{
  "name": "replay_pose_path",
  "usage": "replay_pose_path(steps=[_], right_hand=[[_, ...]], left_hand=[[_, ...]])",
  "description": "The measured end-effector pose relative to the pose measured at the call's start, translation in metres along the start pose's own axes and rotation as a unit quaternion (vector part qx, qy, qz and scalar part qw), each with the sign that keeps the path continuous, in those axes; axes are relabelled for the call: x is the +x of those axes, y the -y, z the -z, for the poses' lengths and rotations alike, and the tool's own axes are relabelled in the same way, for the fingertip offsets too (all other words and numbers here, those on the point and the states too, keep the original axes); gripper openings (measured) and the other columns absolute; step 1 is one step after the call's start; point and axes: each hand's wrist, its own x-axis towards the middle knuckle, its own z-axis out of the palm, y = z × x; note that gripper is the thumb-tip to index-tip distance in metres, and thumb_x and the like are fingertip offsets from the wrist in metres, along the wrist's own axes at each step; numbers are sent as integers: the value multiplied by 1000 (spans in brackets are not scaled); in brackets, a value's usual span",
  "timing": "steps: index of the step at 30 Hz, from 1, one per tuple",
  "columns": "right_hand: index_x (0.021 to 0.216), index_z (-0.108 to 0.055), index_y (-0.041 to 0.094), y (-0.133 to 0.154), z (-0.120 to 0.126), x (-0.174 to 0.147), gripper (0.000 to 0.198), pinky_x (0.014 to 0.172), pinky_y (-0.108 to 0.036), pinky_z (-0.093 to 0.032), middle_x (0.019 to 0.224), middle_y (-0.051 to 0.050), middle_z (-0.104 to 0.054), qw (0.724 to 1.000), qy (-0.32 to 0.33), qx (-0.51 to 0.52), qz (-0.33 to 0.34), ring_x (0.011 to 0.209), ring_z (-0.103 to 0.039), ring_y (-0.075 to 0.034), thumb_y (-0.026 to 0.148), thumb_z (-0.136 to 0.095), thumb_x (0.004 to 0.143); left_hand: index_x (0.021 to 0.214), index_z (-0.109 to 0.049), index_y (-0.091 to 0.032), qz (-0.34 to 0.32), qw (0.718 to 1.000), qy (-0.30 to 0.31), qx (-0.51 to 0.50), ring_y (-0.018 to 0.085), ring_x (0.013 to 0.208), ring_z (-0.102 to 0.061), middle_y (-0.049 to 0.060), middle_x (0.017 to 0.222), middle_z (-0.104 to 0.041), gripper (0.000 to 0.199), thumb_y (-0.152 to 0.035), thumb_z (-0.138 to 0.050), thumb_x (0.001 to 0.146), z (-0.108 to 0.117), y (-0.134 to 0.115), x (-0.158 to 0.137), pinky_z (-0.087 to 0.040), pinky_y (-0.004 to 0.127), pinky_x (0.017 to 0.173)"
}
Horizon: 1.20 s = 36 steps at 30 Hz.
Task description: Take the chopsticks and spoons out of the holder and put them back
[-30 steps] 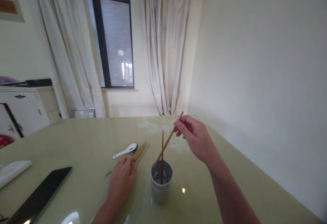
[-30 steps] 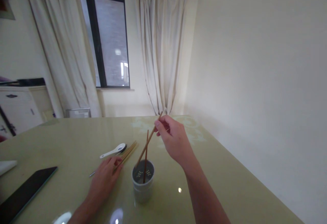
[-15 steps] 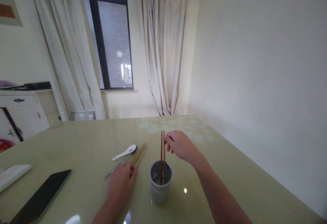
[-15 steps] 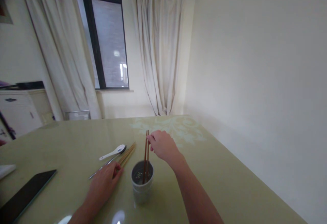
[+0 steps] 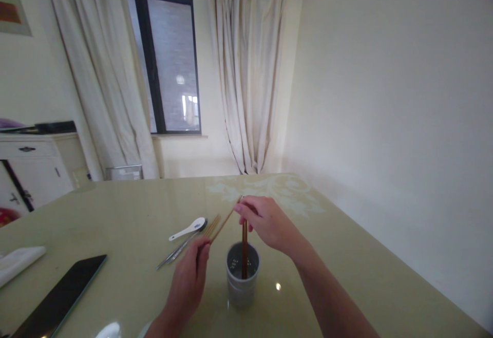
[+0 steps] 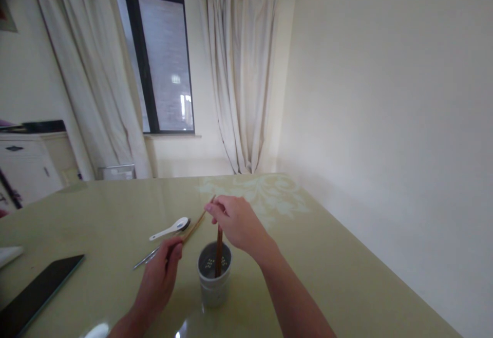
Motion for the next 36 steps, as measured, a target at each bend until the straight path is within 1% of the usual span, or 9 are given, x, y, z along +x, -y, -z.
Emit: replay_pose_path(steps=[3, 5, 10, 13, 16, 18, 21, 29, 36], right_hand=[[89, -68, 20, 4, -8, -1, 23, 61, -22, -49, 84, 0, -77, 995, 15, 101, 22, 62, -70, -12, 29, -56, 106], [90, -66, 20, 5, -8, 0, 22, 62, -22, -51, 84, 0, -76, 990, -5, 134, 31, 65, -71, -12, 30, -56, 106], [88, -62, 21, 5, 19, -1, 28, 56, -22, -48, 78, -1, -73, 973, -151, 168, 52, 64, -71, -14, 40, -56, 106], [84, -61, 21, 6, 40, -7, 32, 54, -24, -47, 74, -1, -72, 971, -189, 139, 51, 60, -68, -14, 45, -57, 106], [78, -60, 22, 7, 49, -13, 35, 56, -25, -48, 70, -1, -73, 977, -197, 77, 35, 58, -66, -14, 44, -58, 105], [76, -60, 22, 6, 48, -12, 34, 56, -25, -49, 67, -1, -72, 981, -185, 47, 17, 56, -65, -14, 42, -59, 104], [73, -60, 22, 2, 40, -7, 33, 56, -25, -49, 63, 1, -71, 989, -149, 9, -17, 52, -65, -14, 37, -60, 103], [62, -65, 20, -15, 19, 6, 45, 56, -25, -44, 60, 0, -73, 988, -48, -110, -98, 49, -65, -13, 36, -61, 104], [62, -69, 20, -24, 7, 7, 46, 50, -24, -40, 57, -1, -73, 984, 17, -114, -132, 44, -62, -13, 36, -62, 104]], left_hand=[[101, -70, -24, -14, 1000, -1, -21, 24, 76, -72, 7, 84, -76, 52, -67, -42, 100, -2, -1, -9, -60, 34, 74], [103, -71, -23, -14, 1000, -9, -26, 23, 74, -71, 5, 81, -75, 52, -65, -40, 102, -2, -3, -12, -59, 32, 72], [110, -67, -23, -13, 1000, -11, 13, 23, 83, -73, 6, 91, -76, 40, -51, -39, 105, 2, -8, 5, -57, 32, 77], [107, -65, -23, -7, 986, 98, 135, 24, 94, -74, 7, 99, -77, 28, -36, -41, 105, 4, -9, 32, -54, 33, 81], [98, -66, -23, 18, 925, 236, 298, 25, 101, -74, 8, 104, -77, 17, -22, -49, 99, 5, -9, 58, -51, 33, 84], [96, -66, -22, 49, 889, 275, 363, 27, 105, -74, 10, 110, -77, 14, -20, -52, 96, 5, -9, 70, -51, 34, 84], [99, -67, -22, 81, 869, 297, 388, 30, 107, -75, 12, 115, -78, 15, -21, -53, 96, 6, -8, 81, -52, 37, 83], [95, -67, -22, 72, 858, 332, 385, 32, 106, -75, 14, 115, -78, 9, -24, -60, 89, 5, 11, 95, -52, 37, 82], [94, -70, -21, 61, 848, 363, 381, 36, 102, -76, 17, 108, -79, 14, -26, -59, 88, 10, 10, 94, -53, 42, 81]])
